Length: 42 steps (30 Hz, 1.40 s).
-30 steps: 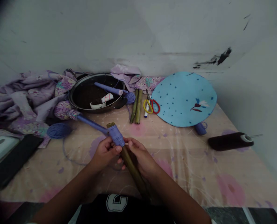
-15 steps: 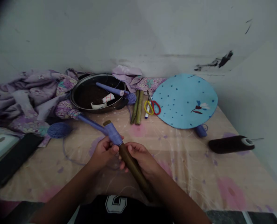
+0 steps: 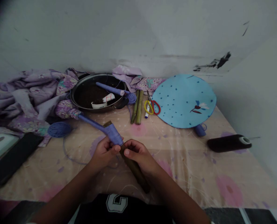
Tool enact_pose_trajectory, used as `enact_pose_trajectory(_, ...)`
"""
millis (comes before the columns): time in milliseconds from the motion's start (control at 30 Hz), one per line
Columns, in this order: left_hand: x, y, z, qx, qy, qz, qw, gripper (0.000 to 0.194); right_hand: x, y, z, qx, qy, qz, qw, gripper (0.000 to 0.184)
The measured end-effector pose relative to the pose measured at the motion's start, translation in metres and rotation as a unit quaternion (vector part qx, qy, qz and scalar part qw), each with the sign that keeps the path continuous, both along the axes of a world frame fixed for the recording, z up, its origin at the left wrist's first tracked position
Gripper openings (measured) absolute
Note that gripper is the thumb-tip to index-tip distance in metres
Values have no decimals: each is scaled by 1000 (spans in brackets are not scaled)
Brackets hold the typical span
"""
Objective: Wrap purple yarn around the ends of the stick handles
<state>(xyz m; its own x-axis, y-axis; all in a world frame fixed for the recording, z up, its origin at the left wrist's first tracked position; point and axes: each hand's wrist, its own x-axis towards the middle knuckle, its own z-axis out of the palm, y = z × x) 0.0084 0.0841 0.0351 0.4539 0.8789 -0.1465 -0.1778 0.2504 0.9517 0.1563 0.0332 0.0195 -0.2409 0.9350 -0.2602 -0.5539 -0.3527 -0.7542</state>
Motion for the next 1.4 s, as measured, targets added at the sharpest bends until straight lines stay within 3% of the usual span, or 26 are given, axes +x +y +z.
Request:
enact_pose_trajectory(167, -4, -1, -1, -50, -53, -81, 994, 49, 1, 0, 0, -46, 86, 56, 994, 30)
enact_pose_trajectory(333, -2, -2, -1, -23, -73, -78, 994, 40, 4, 0, -3, -111, 195, 150, 963, 35)
enact_pose_trajectory(500, 3, -5, -6, -11, -60, -64, 996, 38, 7, -1, -5, -116, 150, 110, 976, 39)
enact_pose_trajectory(667, 2, -6, -9, -3, -18, -125, 992, 36, 12, 2, -5, -138, 157, 183, 961, 43)
enact_pose_trajectory(900, 2, -2, -9, 54, 29, -147, 987, 32, 13, 4, -6, -179, 137, 135, 965, 38)
enact_pose_trajectory(1100, 4, -2, -15, 61, 47, -132, 988, 33, 10, 5, -5, -211, 104, 111, 966, 38)
enact_pose_trajectory(1300, 8, -4, -22, -26, -20, -135, 990, 33, 4, 6, -1, -140, 72, 32, 987, 31)
enact_pose_trajectory(1400, 9, -4, -24, -31, -29, -129, 991, 34, 2, 6, -1, -110, 51, -2, 993, 25)
